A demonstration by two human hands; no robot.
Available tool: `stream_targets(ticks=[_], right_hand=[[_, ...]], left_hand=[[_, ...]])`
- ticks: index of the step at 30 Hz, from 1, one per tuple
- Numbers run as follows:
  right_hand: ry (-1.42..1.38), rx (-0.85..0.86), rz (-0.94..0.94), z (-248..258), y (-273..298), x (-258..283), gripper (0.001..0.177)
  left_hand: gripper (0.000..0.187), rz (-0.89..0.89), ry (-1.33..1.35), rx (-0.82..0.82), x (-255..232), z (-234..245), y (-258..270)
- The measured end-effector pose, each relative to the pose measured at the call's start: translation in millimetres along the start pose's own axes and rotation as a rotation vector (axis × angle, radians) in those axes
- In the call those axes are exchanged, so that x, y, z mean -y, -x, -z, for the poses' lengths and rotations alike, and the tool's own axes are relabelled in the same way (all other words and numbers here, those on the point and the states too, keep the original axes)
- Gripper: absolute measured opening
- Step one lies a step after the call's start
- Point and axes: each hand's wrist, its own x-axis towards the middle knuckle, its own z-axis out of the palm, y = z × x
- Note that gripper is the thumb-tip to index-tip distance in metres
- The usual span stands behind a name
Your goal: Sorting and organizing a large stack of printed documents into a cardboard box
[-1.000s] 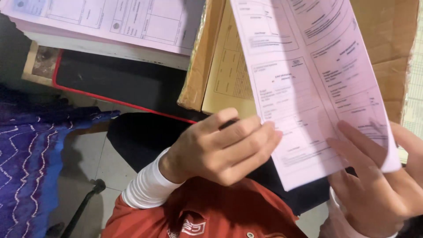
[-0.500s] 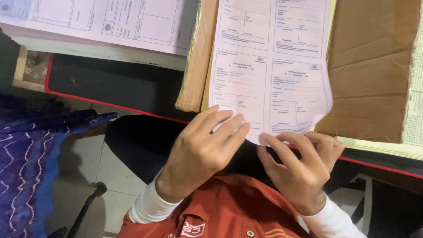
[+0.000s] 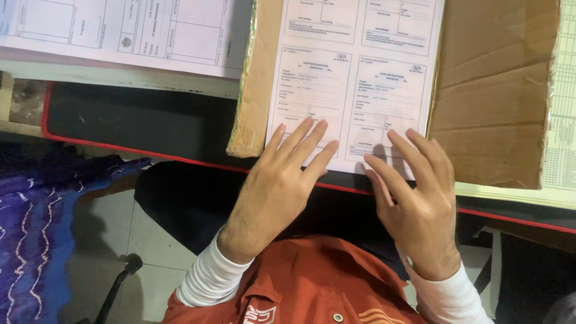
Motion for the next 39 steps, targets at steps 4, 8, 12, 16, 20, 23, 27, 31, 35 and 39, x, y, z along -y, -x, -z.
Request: stream_targets(ticks=[4,8,12,16,20,23,27,31,35,39], right_hand=[[0.003,0.03,-0.09,-4,2,-1,0.022],[0.046,0.146,-0.09,-12,3,-6,0.041],[0.011,0.165,-0.1,-14,2,-7,0.044],[-0.018,0.106,-0.098,-21,1,-8,0.037],[-0.012,0.069,-0.095,-27,-1,-9,0.033],[-0.004,0.054,-0.142,-29,-1,-4,0.033],[-0.029,0.047,-0.179,-30,1,-3,0.036],[-0.014,0.025,-0.183,-31,3,-2,0.036],[0.005,0.024,-0.177,-32,3,-1,0.035],[0.003,0.03,-0.175,-34,5,-2,0.036]], left_hand=[[0.04,0.022,-0.062,-0.037,0,-6,-4],[0.06,0.068,-0.054,0.036,-2,-13,-1],[0.048,-0.094,-0.068,-0.14,-5,25,-6],[0.015,-0.151,0.106,-0.6,24,48,14],[0.035,0.173,-0.081,-0.537,62,75,-1],[0.038,0.23,-0.202,-0.249,100,68,10],[0.03,0.172,-0.282,-0.314,100,66,10],[0.024,0.115,-0.259,-0.469,104,70,8],[0.028,0.15,-0.208,-0.65,114,72,9],[0.025,0.27,0.077,-0.483,104,81,6]])
